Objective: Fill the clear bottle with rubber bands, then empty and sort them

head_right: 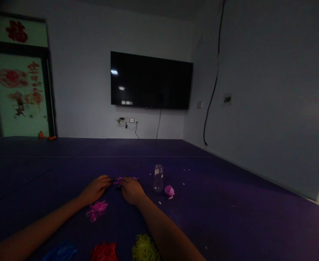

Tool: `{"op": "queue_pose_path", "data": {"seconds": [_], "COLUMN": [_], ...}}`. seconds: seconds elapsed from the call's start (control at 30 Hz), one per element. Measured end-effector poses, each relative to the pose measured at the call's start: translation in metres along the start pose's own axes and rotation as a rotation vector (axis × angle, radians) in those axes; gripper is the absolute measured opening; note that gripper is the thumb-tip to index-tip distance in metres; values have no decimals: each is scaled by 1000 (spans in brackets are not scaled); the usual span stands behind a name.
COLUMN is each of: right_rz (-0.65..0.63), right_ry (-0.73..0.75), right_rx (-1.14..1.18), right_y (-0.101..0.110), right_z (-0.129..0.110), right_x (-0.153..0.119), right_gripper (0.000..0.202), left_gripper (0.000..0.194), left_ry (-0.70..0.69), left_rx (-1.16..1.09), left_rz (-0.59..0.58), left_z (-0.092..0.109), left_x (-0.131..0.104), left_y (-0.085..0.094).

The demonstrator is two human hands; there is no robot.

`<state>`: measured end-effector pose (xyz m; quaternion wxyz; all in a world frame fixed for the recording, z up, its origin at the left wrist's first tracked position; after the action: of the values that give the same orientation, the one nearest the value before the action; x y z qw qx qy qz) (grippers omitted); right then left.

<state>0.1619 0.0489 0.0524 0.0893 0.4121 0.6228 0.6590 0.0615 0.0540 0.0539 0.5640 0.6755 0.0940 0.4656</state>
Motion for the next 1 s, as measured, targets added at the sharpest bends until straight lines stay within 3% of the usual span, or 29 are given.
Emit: {"op": "queue_pose_path", "data": {"seconds": [0.6, 1.0], "right_rz": [-8, 5], "right_ry": [-15, -2], "right_rx": [3, 8], "right_y": [-3, 2], "right_z": [3, -1], "right_x": [0, -2], "right_gripper": [32, 31], "left_gripper": [39, 45], "left_ry": [-31, 34], "left_rx": [-37, -99], "left_rz": [-43, 80], "left_z": [6, -8], "left_x": [3, -1], "left_y": [-1, 4]}}
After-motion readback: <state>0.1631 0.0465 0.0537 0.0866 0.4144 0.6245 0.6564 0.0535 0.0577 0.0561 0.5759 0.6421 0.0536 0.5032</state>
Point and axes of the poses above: each hand's wrist, its own x-axis towards the middle knuckle, its own y-axis out of the back of the hand, z = x × y, the point moved 10 cm from there along x, towards the middle knuckle, and after that the axes turned 1 degree about x, right-handed, at the moved point
